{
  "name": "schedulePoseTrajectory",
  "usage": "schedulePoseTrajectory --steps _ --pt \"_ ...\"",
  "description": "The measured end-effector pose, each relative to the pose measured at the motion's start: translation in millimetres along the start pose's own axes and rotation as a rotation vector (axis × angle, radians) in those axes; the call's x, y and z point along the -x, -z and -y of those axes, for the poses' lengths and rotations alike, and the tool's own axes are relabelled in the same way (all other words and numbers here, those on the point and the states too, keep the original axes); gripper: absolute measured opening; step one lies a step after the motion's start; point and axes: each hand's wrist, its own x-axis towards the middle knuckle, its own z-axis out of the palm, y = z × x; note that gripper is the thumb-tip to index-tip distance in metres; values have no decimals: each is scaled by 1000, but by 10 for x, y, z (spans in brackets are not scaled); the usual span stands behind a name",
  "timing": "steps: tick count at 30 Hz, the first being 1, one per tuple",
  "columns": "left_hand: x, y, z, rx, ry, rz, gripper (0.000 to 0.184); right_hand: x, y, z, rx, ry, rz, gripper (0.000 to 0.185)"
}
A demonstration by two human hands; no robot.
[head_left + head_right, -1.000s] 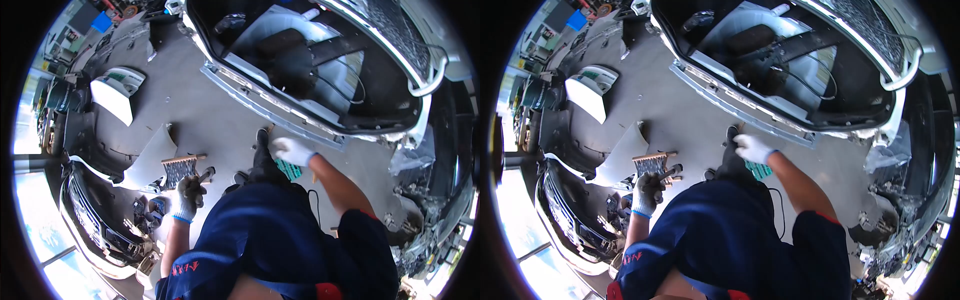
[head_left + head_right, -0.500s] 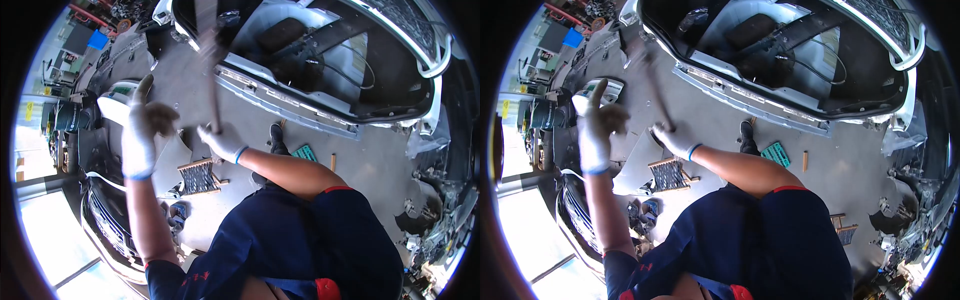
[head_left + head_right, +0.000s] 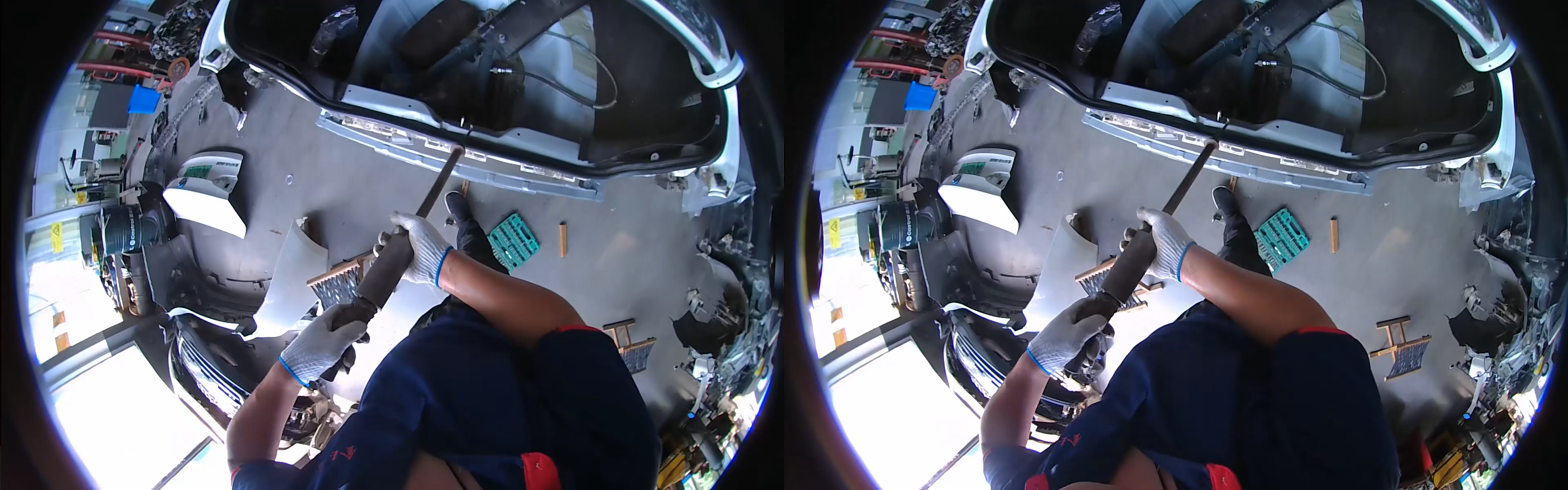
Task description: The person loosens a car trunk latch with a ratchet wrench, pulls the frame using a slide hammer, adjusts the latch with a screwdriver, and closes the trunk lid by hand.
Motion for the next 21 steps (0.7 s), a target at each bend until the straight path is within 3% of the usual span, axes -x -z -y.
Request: schedulePoseTrajectory --steps 2,4,7,11,14,16,21 --pt "-3 19 -55 109 13 56 44 159 -115 139 34 -19 32 34" --pt "37 39 0 427 -6 205 52 269 -151 188 33 -42 41 31" --pt "110 -10 -95 459 -56 225 61 359 -172 259 28 -16 69 32" --pt "31 -54 -18 886 82 416 81 360 -117 316 -42 63 135 27" --pt "-83 -208 269 1094 39 481 77 245 24 307 -46 66 164 20" --pt "-164 -266 356 1163 65 633 83 178 103 265 13 93 158 15" --pt "20 -336 429 1153 38 670 81 238 123 75 116 173 96 16"
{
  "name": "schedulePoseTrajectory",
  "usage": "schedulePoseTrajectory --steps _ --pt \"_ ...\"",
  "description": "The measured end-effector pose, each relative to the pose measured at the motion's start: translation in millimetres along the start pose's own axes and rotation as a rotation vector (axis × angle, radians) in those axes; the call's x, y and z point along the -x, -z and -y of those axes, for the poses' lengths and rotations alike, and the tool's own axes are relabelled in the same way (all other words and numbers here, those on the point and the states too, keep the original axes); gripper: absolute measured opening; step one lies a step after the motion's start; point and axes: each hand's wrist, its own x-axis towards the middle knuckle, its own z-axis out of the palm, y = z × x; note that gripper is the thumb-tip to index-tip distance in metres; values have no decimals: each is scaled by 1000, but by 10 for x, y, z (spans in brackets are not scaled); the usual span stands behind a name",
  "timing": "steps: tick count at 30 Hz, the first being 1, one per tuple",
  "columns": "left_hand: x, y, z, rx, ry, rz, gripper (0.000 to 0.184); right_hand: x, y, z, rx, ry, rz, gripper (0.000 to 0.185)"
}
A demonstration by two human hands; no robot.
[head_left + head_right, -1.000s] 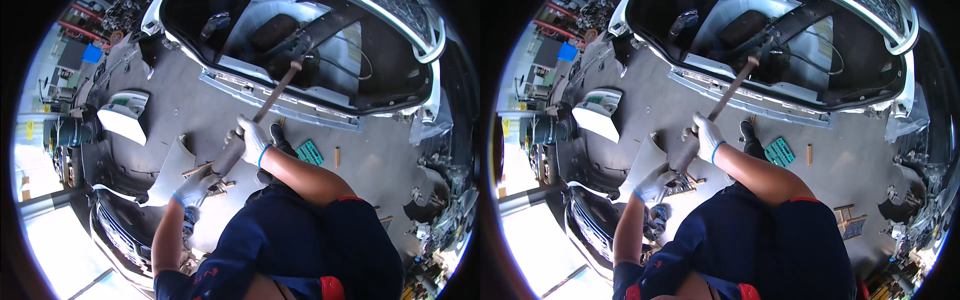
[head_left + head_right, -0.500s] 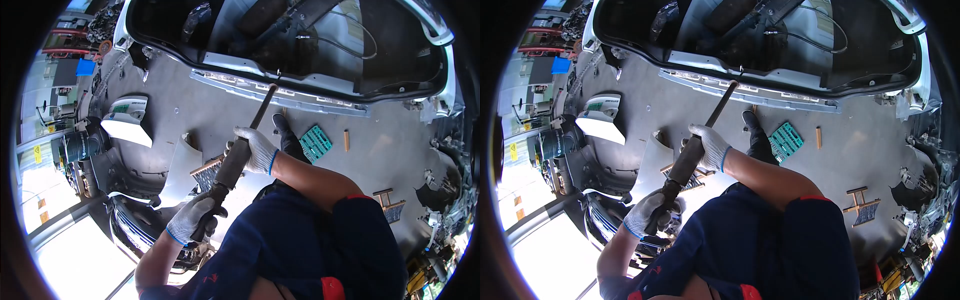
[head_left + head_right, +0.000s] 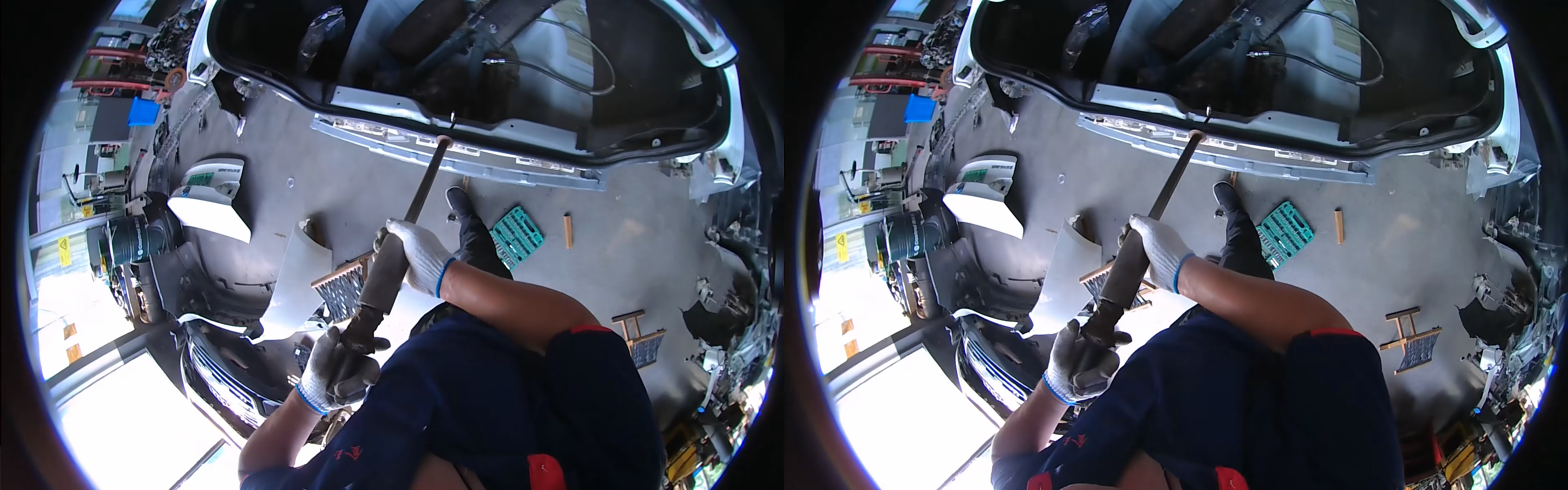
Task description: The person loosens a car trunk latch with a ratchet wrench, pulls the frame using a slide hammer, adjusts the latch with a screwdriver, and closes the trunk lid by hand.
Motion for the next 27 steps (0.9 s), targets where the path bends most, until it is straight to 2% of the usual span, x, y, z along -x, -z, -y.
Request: schedulePoseTrajectory --steps 3,4,8,12,16,20,23,24,27 --pt "138 -79 58 -248 -103 -146 80 63 -6 -95 51 27 -10 15" --pt "141 -242 18 -289 -84 -172 66 30 -29 -57 36 42 -15 15" --pt "195 -625 152 -819 -229 -536 49 23 -4 -97 17 55 -12 17" --pt "48 -572 313 -1415 -165 -776 51 -46 104 -210 8 105 -2 18" --pt "145 -858 304 -1418 -170 -707 44 5 41 -176 -23 103 36 20" --pt "153 -940 190 -1478 -186 -760 42 55 -133 -42 -109 55 72 24" --pt "110 -1094 137 -1596 -34 -882 45 159 -156 114 -177 -129 128 19" --pt "131 -750 142 -1470 -108 -820 50 194 -149 182 -205 -203 180 19" --pt "89 -1040 140 -1633 -133 -877 58 191 -143 358 -179 -310 208 21"
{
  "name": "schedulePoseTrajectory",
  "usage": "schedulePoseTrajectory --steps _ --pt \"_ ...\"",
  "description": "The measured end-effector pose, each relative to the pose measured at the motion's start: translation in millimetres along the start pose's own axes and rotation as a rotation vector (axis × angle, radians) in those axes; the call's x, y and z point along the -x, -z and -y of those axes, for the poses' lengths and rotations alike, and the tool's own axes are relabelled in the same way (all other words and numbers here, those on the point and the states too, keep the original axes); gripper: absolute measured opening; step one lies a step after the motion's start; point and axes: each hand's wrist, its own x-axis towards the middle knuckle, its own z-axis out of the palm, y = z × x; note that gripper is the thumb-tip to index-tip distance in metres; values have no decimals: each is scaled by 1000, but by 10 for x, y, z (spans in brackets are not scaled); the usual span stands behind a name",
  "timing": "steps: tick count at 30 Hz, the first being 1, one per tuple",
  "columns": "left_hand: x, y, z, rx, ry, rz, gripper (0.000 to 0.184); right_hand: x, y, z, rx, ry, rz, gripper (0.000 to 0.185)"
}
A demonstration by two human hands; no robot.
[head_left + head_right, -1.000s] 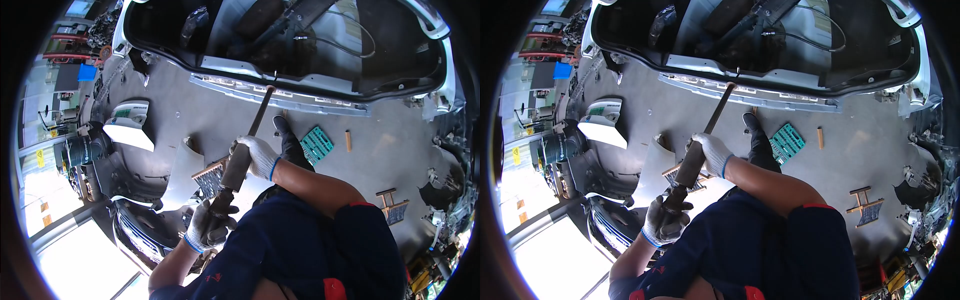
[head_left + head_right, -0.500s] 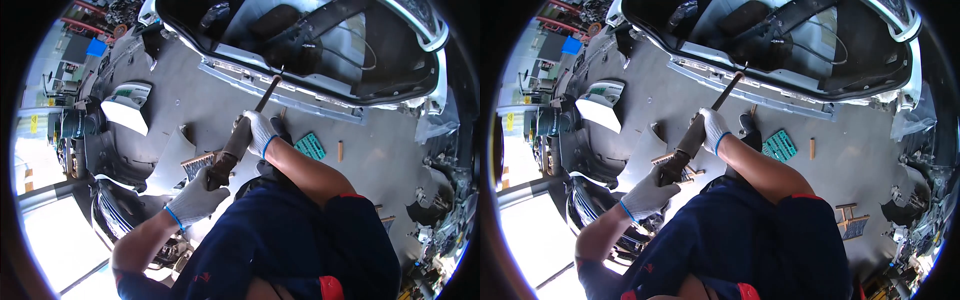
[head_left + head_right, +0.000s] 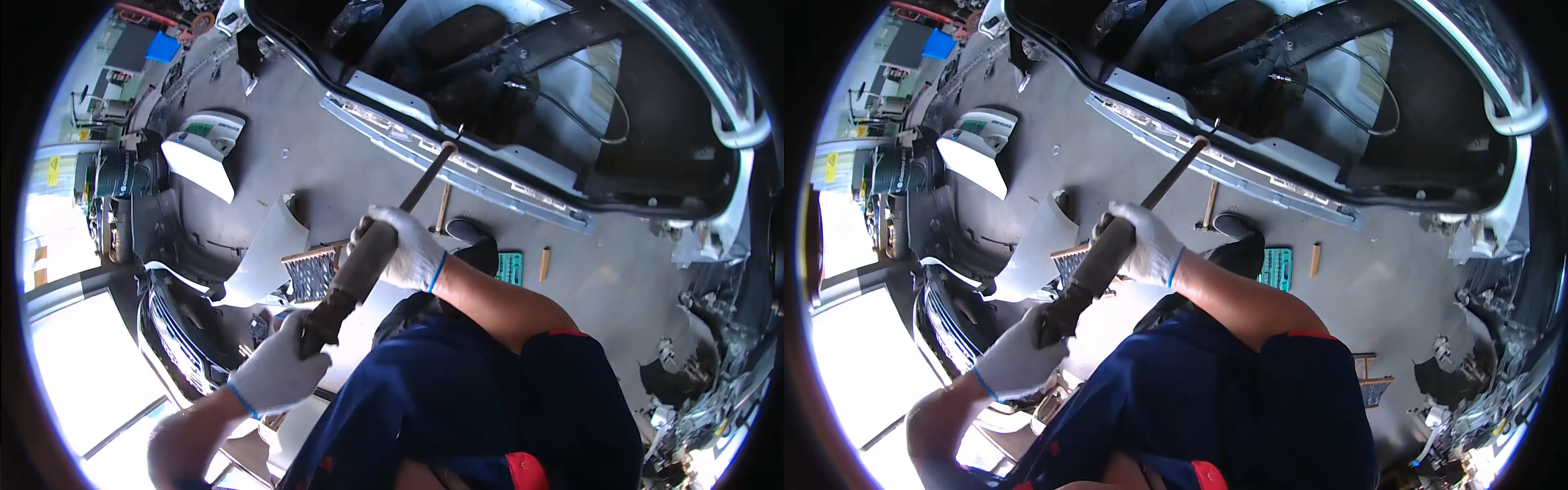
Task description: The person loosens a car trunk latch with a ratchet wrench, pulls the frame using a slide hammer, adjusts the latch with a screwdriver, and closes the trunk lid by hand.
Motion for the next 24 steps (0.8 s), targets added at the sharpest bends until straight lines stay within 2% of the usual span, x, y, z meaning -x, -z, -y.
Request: schedulePoseTrajectory --steps 3,4,8,10,15,18,24 --pt "45 156 -556 65 264 67 68 38 -25 181 -5 -130 32 29" --pt "48 198 -703 44 257 60 69 84 -108 229 32 -128 4 21" --pt "48 248 -1016 69 293 33 61 94 -194 455 81 -263 -65 22" --pt "76 210 -1066 158 423 -3 51 148 -219 406 63 -313 -81 23" --pt "14 176 -1268 -55 512 51 48 251 -255 422 56 -324 -147 27" --pt "72 34 -1240 -58 415 -11 42 221 -137 440 80 -306 -91 30" --pt "163 -235 -1272 33 449 -87 35 372 -38 487 157 -265 -38 38"
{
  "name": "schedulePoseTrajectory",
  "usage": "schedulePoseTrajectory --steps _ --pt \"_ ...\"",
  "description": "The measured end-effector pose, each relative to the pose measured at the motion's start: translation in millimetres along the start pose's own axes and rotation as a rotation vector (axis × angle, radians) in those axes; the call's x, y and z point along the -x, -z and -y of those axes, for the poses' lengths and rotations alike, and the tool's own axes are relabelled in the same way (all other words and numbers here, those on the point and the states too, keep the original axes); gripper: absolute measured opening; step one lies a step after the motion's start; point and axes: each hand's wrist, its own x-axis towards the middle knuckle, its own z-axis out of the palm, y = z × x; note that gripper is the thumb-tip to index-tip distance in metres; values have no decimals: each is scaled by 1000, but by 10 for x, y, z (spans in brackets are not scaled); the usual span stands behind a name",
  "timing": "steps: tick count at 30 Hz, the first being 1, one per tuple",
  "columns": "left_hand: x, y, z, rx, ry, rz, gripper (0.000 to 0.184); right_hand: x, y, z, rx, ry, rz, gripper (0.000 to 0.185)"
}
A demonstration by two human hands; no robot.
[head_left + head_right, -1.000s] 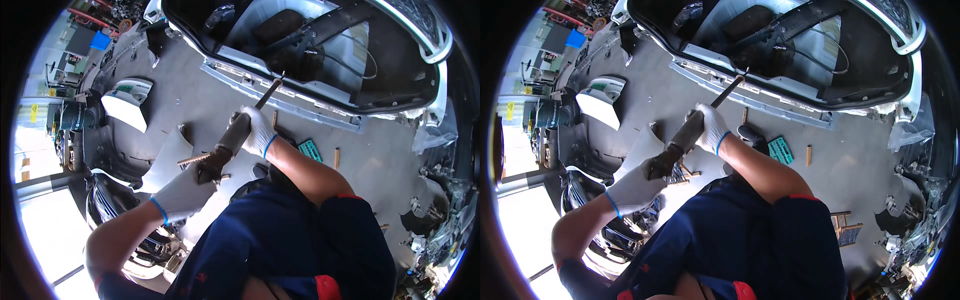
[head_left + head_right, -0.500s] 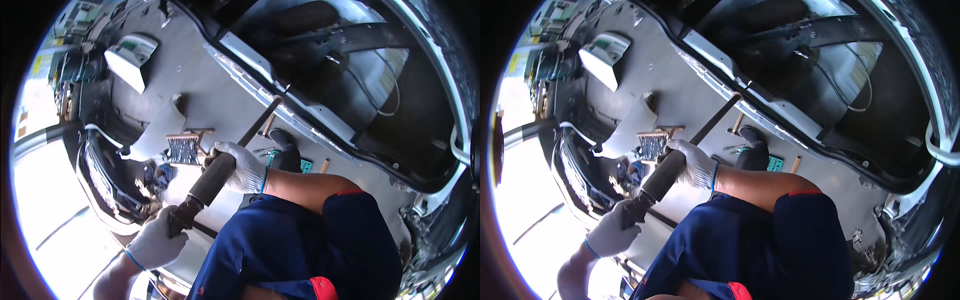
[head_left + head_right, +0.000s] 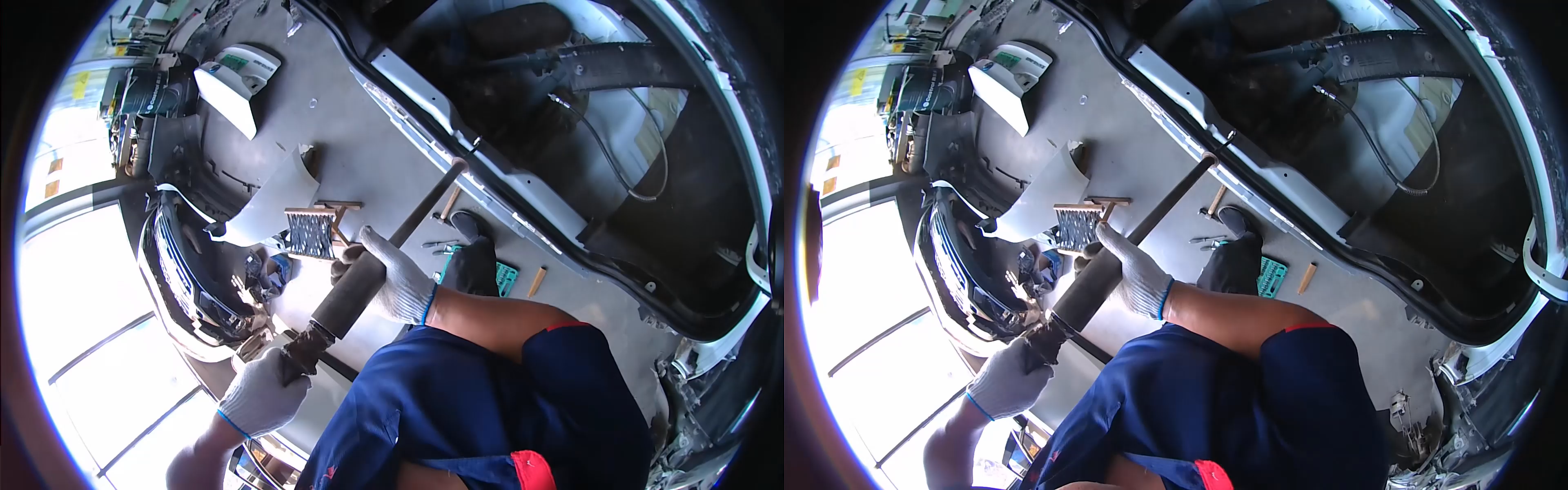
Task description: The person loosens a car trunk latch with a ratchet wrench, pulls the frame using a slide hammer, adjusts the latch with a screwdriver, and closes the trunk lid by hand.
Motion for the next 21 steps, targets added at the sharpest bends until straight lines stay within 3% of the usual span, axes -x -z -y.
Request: schedulePoseTrajectory --steps 4,6,7,13,19,21 --pt "115 123 -235 -50 22 -28 33 35 -31 75 34 194 195 37" --pt "117 118 -166 -85 -9 -60 32 -123 155 268 36 293 270 29" --pt "129 158 -252 -79 64 -33 32 -171 181 436 11 316 278 15" --pt "189 232 -296 -76 45 -18 30 -543 629 1599 -123 502 -109 12" --pt "181 269 -354 -73 129 11 28 -713 926 2012 -115 411 -17 24" --pt "182 311 -427 -79 191 49 27 -719 895 1998 -96 461 -78 26"
